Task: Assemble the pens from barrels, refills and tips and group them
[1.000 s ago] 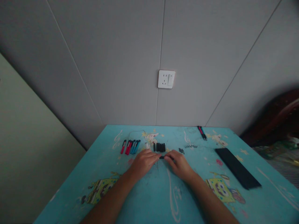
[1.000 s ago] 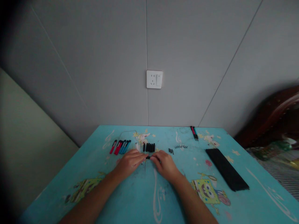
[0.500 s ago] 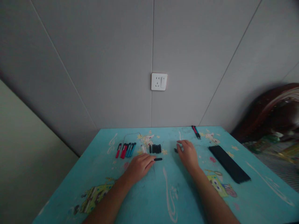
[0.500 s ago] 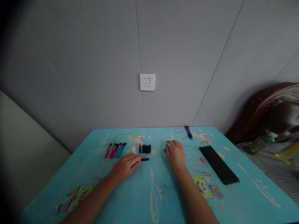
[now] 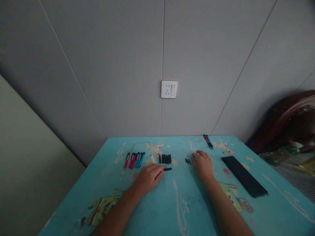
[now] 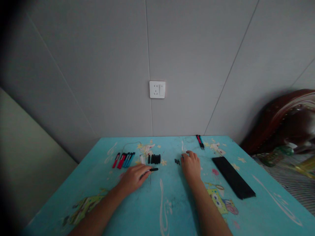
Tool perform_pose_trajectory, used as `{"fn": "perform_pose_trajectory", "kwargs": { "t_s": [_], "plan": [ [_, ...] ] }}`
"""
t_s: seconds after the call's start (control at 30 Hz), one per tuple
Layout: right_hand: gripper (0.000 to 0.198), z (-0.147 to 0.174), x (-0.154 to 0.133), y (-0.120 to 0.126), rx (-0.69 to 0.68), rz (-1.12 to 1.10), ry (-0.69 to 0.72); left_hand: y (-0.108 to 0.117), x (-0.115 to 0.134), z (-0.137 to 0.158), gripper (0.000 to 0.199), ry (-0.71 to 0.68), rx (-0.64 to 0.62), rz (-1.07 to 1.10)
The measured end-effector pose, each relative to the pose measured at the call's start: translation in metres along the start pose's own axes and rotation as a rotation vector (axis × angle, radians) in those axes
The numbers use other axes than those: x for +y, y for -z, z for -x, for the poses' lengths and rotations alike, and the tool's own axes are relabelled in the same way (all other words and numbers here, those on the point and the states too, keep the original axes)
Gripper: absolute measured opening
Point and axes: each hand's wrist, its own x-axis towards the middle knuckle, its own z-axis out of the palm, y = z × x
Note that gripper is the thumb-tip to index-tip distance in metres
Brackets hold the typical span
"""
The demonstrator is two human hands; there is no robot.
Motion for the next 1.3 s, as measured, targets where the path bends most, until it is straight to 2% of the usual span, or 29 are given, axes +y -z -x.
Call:
{"fn": "perform_pose_trajectory", "kwargs": {
  "t_s": [0.3, 0.43, 0.53, 0.63, 0.83, 1.3],
  "plan": [
    [0.020, -0.002, -0.008, 0.012, 0.021, -0.106, -0.037, -0.001, -0.001, 0.001, 0.024, 0.024, -0.030, -0.012],
    [0.020, -0.002, -0.031, 0.027, 0.029, -0.439, 0.073, -0.001, 0.000, 0.000, 0.024, 0.041, -0.022, 0.008],
    [0.018, 0.004, -0.056, 0.037, -0.078, -0.752, 0.139, -0.001, 0.001, -0.001, 0.023, 0.054, -0.005, 0.015],
    [0.016, 0.011, -0.072, 0.044, -0.194, -0.893, 0.172, -0.001, 0.002, -0.002, 0.023, 0.055, 0.020, 0.007],
    [0.016, 0.013, -0.074, 0.046, -0.238, -0.926, 0.143, 0.001, 0.002, -0.002, 0.023, 0.086, 0.002, -0.019],
    [0.018, 0.015, -0.075, 0.042, -0.357, -1.026, 0.102, 0.003, 0.003, -0.001, 0.023, 0.063, 0.015, 0.045]
  ]
}}
